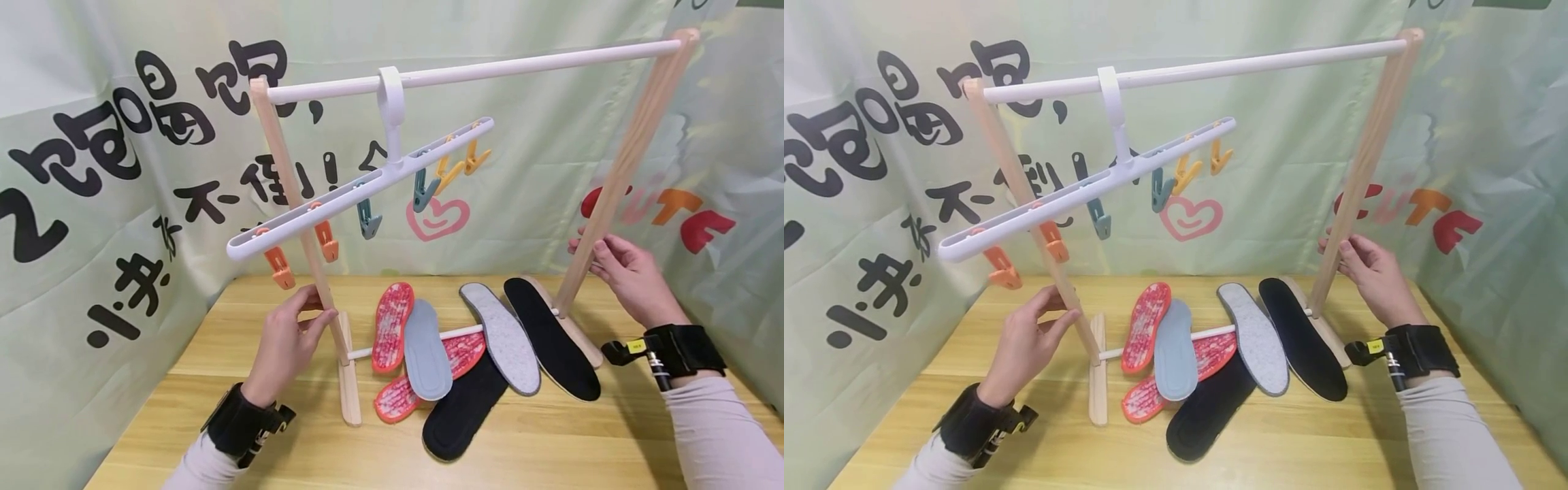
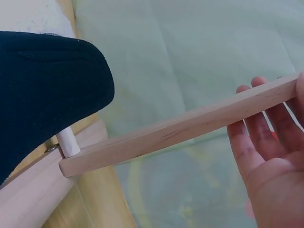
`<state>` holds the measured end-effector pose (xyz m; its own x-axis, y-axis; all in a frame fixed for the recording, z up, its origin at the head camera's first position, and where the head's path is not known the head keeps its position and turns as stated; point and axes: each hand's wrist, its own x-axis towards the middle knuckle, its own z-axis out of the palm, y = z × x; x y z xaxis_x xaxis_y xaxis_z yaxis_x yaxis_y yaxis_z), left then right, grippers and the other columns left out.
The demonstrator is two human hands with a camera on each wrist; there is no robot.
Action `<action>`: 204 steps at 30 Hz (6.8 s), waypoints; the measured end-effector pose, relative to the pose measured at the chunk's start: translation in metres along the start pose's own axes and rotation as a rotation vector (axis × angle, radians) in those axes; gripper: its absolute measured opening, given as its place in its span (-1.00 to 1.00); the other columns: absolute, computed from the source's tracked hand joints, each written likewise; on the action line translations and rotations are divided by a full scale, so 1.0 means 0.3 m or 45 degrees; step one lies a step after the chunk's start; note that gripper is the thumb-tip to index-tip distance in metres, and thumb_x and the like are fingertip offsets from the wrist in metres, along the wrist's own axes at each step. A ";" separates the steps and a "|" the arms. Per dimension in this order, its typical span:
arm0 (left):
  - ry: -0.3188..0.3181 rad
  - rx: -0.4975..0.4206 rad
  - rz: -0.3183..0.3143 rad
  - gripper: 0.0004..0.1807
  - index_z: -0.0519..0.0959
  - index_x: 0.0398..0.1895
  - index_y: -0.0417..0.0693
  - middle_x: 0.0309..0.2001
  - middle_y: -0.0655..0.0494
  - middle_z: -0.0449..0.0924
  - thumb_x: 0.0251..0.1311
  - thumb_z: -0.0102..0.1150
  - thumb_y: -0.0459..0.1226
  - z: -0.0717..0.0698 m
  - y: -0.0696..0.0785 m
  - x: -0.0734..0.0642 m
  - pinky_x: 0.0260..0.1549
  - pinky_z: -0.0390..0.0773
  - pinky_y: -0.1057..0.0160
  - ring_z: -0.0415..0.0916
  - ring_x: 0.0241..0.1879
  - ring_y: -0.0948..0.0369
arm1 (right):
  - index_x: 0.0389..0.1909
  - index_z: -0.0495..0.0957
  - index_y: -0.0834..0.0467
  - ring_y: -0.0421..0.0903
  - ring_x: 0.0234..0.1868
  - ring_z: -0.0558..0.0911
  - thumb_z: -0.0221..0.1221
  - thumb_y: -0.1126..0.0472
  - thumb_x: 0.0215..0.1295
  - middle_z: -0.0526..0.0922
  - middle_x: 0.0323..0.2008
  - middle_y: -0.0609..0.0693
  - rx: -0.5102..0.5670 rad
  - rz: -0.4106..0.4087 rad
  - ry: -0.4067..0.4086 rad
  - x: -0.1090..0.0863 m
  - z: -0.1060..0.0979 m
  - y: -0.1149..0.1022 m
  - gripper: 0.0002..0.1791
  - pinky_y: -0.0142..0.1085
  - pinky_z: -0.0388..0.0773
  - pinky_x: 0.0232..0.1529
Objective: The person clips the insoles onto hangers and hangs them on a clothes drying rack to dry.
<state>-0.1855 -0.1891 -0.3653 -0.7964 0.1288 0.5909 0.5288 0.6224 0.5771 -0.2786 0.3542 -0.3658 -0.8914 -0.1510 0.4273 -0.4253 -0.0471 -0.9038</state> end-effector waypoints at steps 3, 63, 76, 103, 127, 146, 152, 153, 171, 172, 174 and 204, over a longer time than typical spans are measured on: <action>-0.006 -0.006 0.001 -0.61 0.61 0.20 -0.29 -0.03 -0.18 0.79 0.35 0.42 -0.41 -0.001 -0.011 0.014 -0.19 0.81 0.12 0.81 -0.01 -0.08 | 0.49 0.45 0.26 -0.38 0.18 0.75 0.01 0.23 0.69 0.83 0.11 -0.16 -0.011 -0.006 0.021 -0.003 0.004 0.001 -0.53 -0.56 0.64 0.12; -0.250 -0.225 -0.071 -0.62 0.59 0.26 -0.24 -0.01 -0.21 0.79 0.47 0.33 -0.29 0.018 -0.267 0.284 0.08 0.76 -0.05 0.75 0.05 -0.10 | 0.49 0.50 0.19 -0.55 0.06 0.73 0.09 0.20 0.67 0.81 -0.05 -0.45 -0.563 -0.025 0.308 -0.102 0.056 -0.011 -0.53 -0.69 0.59 0.02; -0.252 -0.190 -0.069 -0.65 0.59 0.23 -0.22 -0.01 -0.22 0.79 0.48 0.33 -0.28 0.014 -0.262 0.276 0.04 0.77 -0.06 0.77 0.05 -0.15 | 0.48 0.51 0.23 -0.52 0.06 0.74 0.11 0.22 0.65 0.81 -0.04 -0.43 -0.522 -0.047 0.329 -0.085 0.053 -0.002 -0.53 -0.68 0.60 0.01; -0.123 -0.186 -0.032 -0.61 0.64 0.23 -0.28 0.02 -0.23 0.79 0.40 0.39 -0.35 0.031 -0.262 0.258 -0.10 0.80 0.21 0.79 0.04 -0.11 | 0.47 0.47 0.34 -0.58 -0.04 0.73 0.12 0.20 0.66 0.75 -0.07 -0.55 -0.580 -0.016 0.320 -0.083 0.056 -0.025 -0.51 -0.69 0.61 -0.06; 0.020 -0.097 -0.015 -0.56 0.62 0.28 -0.16 -0.13 -0.08 0.79 0.38 0.44 -0.29 0.020 -0.229 0.208 -0.38 0.66 0.39 0.70 -0.20 0.18 | 0.33 0.59 0.35 -0.69 -0.32 0.65 0.23 0.08 0.60 0.60 -0.28 -0.74 -0.870 0.035 0.490 -0.114 0.059 -0.134 -0.50 -0.79 0.51 -0.22; -0.034 -0.019 0.049 -0.83 0.69 -0.04 -0.17 -0.23 -0.01 0.80 0.39 0.42 -0.32 0.028 -0.169 0.172 -0.38 0.67 0.40 0.70 -0.33 0.19 | -0.08 0.73 0.30 -0.64 -0.42 0.64 0.37 0.05 0.48 0.63 -0.49 -0.69 -0.942 0.031 0.561 -0.121 0.089 -0.179 -0.66 -0.72 0.48 -0.36; -0.117 0.029 0.121 -0.85 0.73 -0.06 -0.18 -0.26 0.00 0.80 0.39 0.41 -0.32 0.045 -0.129 0.180 -0.36 0.73 0.33 0.71 -0.34 0.19 | -0.01 0.77 0.25 -0.74 -0.42 0.58 0.40 0.05 0.46 0.58 -0.48 -0.78 -1.049 -0.021 0.483 -0.115 0.125 -0.187 -0.66 -0.57 0.39 -0.49; -0.130 0.032 0.114 -0.85 0.74 -0.05 -0.17 -0.26 0.00 0.80 0.40 0.41 -0.31 0.049 -0.121 0.183 -0.36 0.73 0.32 0.71 -0.33 0.19 | 0.00 0.77 0.24 -0.76 -0.42 0.56 0.39 0.04 0.46 0.56 -0.48 -0.80 -1.070 -0.025 0.462 -0.115 0.132 -0.189 -0.66 -0.53 0.38 -0.50; -0.411 0.100 -0.067 -0.69 0.70 0.15 -0.20 -0.11 -0.05 0.82 0.48 0.32 -0.22 0.154 -0.019 0.254 -0.07 0.78 0.08 0.77 -0.13 0.08 | 0.05 0.80 0.13 -0.41 -0.26 0.72 0.31 -0.07 0.53 0.87 -0.18 0.13 -1.125 -0.029 0.069 -0.031 0.343 -0.173 -0.63 -0.60 0.49 -0.22; -0.420 0.113 -0.073 -0.69 0.70 0.14 -0.20 -0.11 -0.05 0.82 0.48 0.33 -0.21 0.161 -0.017 0.258 -0.05 0.77 0.07 0.77 -0.13 0.08 | 0.06 0.79 0.13 -0.30 -0.22 0.75 0.30 -0.08 0.54 0.87 -0.16 0.12 -1.131 -0.019 0.046 -0.025 0.357 -0.169 -0.62 -0.58 0.50 -0.21; -0.432 0.141 -0.083 -0.70 0.71 0.14 -0.19 -0.12 -0.04 0.83 0.48 0.32 -0.21 0.173 -0.015 0.266 -0.04 0.76 0.06 0.77 -0.13 0.08 | 0.09 0.79 0.14 -0.08 -0.17 0.80 0.29 -0.09 0.55 0.87 -0.14 0.12 -1.139 0.002 0.000 -0.014 0.384 -0.160 -0.60 -0.53 0.53 -0.19; -0.542 0.282 -0.335 -0.63 0.63 0.23 -0.28 -0.13 -0.15 0.77 0.54 0.21 -0.20 0.284 -0.035 0.302 -0.22 0.70 0.15 0.70 -0.21 0.04 | 0.06 0.80 0.20 -0.05 -0.20 0.80 0.28 0.07 0.56 0.87 -0.16 0.09 -1.050 0.136 -0.373 0.110 0.636 0.011 -0.69 -0.10 0.71 -0.09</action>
<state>-0.2882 -0.1182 -0.3660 -0.9662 0.2193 0.1355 0.2578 0.8175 0.5150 -0.2795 0.1608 -0.3590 -0.9049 -0.3664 0.2165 -0.4206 0.6926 -0.5860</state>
